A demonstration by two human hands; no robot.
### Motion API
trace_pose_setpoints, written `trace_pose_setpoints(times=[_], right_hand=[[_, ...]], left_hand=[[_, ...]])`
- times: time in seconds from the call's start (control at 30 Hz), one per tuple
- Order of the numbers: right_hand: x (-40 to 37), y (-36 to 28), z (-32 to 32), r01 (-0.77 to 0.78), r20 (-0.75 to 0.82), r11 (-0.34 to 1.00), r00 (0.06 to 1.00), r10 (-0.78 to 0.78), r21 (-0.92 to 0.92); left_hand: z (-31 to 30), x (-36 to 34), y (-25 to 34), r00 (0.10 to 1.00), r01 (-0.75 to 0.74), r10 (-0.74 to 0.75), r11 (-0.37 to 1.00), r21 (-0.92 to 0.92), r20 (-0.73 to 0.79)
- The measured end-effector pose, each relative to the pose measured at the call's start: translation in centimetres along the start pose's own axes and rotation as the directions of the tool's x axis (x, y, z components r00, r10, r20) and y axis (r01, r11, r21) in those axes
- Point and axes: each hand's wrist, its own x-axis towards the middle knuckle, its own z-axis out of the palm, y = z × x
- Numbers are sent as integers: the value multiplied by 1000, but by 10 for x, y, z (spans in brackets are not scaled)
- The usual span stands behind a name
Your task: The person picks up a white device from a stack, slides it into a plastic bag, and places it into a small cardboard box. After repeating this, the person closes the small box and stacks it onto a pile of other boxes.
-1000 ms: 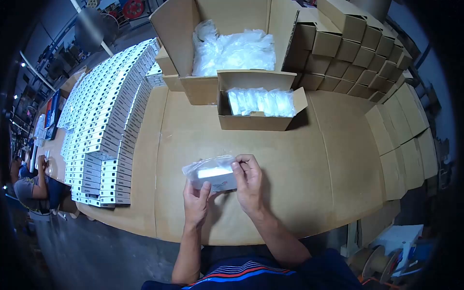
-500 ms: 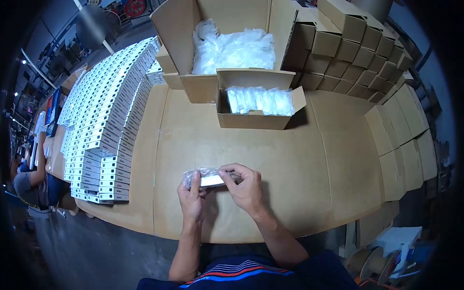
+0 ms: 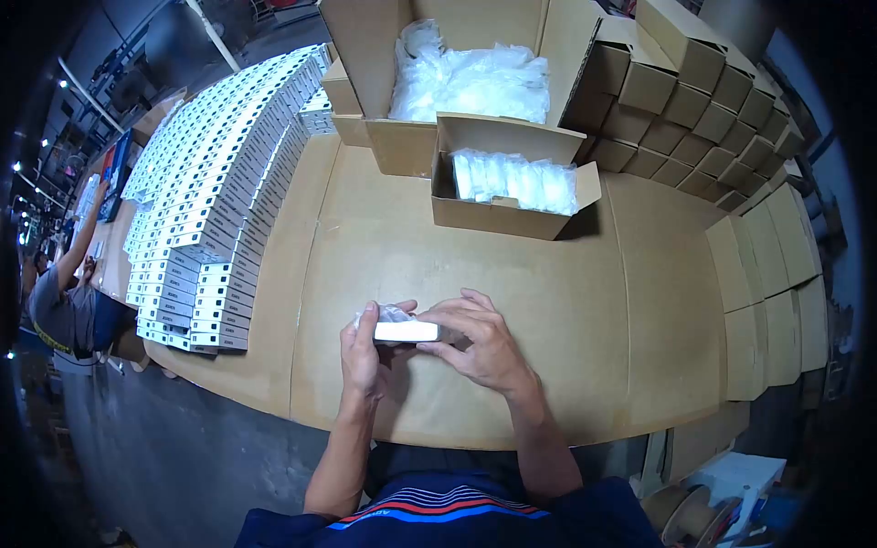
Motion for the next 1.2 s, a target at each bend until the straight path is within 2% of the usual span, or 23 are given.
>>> trace_pose_setpoints(times=[0.03, 0.07, 0.13, 0.2, 0.23, 0.3, 0.43, 0.47, 0.53, 0.63, 0.67, 0.77, 0.87, 0.9, 0.93, 1.07, 1.13, 1.17, 1.2], right_hand=[[0, 0, -1, -4, 7, 999, 1000, 3, 33], [-1, 1, 0, -7, -13, 996, 1000, 8, 86], [-3, 3, 1, -8, -54, 982, 998, 18, 189], [-5, 3, 2, -103, -67, 946, 989, 130, 309], [-6, 4, 2, -151, -66, 918, 980, 188, 368], [-7, 10, 4, -137, -47, 902, 984, 171, 409], [0, 13, 4, -12, -60, 935, 998, 36, 354], [4, 10, 1, 3, -55, 961, 998, 13, 278], [9, 1, -9, 30, -46, 993, 999, -25, 117], [9, -2, -17, 7, 65, 995, 998, -13, 98], [11, 3, -18, 96, 76, 991, 992, -103, 93], [19, 5, -28, 210, 192, 975, 962, -194, -67], [26, -4, -40, 276, 290, 935, 935, -207, -224], [27, -3, -42, 297, 283, 932, 930, -233, -207], [28, -1, -44, 316, 276, 930, 926, -259, -189], [39, -9, -60, 353, 123, 923, 934, -336, -151], [45, -14, -71, 227, -48, 963, 971, -236, -146], [49, -14, -75, 164, -134, 977, 974, -182, -134], [56, -10, -77, 147, -245, 973, 951, -188, -176]], left_hand=[[-2, 0, 0, 1000, 6, -7, 1000, 8, 27], [0, -1, 1, 999, 45, -43, 996, -74, 31], [9, -8, 13, 998, -56, 57, 998, -27, 40], [4, -9, 16, 983, -150, 147, 988, 23, 111], [-2, -8, 17, 942, -311, 271, 927, 210, 199], [-8, -6, 22, 794, -605, 432, 627, 492, 427], [-5, -8, 38, 872, -452, 213, 696, 558, 441], [-8, -8, 33, 906, -367, 170, 771, 521, 387], [-13, -4, 30, 909, -351, 136, 761, 546, 395], [-21, 3, 24, 894, -382, 121, 712, 589, 432], [-23, 4, 22, 896, -364, 90, 709, 604, 435], [-18, 8, 27, 900, -338, 30, 678, 652, 436], [-13, 13, 33, 880, -392, 45, 631, 669, 473], [-12, 15, 34, 868, -421, 58, 614, 668, 493], [-11, 17, 35, 872, -396, 47, 653, 646, 487], [-12, 32, 39, 898, -310, 42, 768, 561, 439], [-9, 45, 39, 902, -296, 71, 821, 489, 426], [-13, 58, 39, 907, -249, -13, 789, 561, 421], [-3, 63, 43, 917, -295, 50, 751, 590, 395]])
